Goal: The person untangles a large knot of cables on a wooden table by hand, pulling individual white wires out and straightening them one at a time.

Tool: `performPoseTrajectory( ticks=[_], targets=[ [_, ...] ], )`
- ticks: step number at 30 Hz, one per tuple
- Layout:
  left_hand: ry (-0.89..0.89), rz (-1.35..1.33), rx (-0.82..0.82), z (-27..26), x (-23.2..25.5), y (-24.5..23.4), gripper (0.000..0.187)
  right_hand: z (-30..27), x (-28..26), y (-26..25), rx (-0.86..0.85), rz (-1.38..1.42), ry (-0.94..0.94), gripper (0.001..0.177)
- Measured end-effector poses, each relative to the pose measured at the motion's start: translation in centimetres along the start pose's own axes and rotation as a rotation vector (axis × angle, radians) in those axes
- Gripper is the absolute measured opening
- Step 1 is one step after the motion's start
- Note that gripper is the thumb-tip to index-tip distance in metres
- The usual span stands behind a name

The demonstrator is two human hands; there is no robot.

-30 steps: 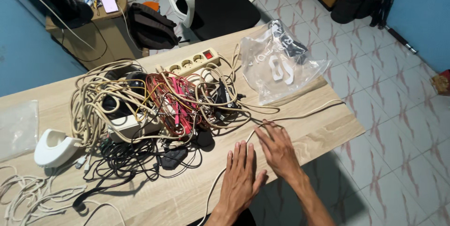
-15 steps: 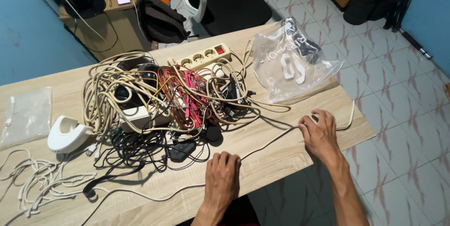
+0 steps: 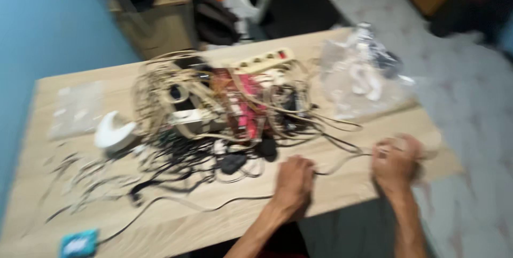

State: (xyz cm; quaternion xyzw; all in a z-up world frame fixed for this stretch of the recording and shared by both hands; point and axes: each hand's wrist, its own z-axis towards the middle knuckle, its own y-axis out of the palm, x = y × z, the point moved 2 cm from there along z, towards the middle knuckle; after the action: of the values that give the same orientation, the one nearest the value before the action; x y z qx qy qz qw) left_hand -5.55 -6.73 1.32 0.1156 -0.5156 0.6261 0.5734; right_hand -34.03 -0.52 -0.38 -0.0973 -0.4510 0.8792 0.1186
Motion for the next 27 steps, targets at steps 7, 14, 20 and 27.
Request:
performPoseTrajectory(
  ticks=[7,14,20,27],
  targets=[
    [-0.093,-0.3,-0.305,2.0,-0.8,0.8,0.025,-5.9,-3.0,1.0,-0.579,1.067,0.837,0.036],
    [-0.023,-0.187,-0.28,1.3,0.0,0.1,0.028,-5.2,-3.7,3.9,-0.374,1.758,0.889,0.037],
    [0.057,0.094,0.123,-6.6,-1.0,-9.6,0.036,-5.6,-1.5,6.0,-0.202,1.744,0.947,0.035],
    [-0.436,0.537,0.363,-16.7,-8.1,-24.4,0.03,-6.3,-0.5,6.9,-0.133,1.661,0.973,0.034]
  ],
)
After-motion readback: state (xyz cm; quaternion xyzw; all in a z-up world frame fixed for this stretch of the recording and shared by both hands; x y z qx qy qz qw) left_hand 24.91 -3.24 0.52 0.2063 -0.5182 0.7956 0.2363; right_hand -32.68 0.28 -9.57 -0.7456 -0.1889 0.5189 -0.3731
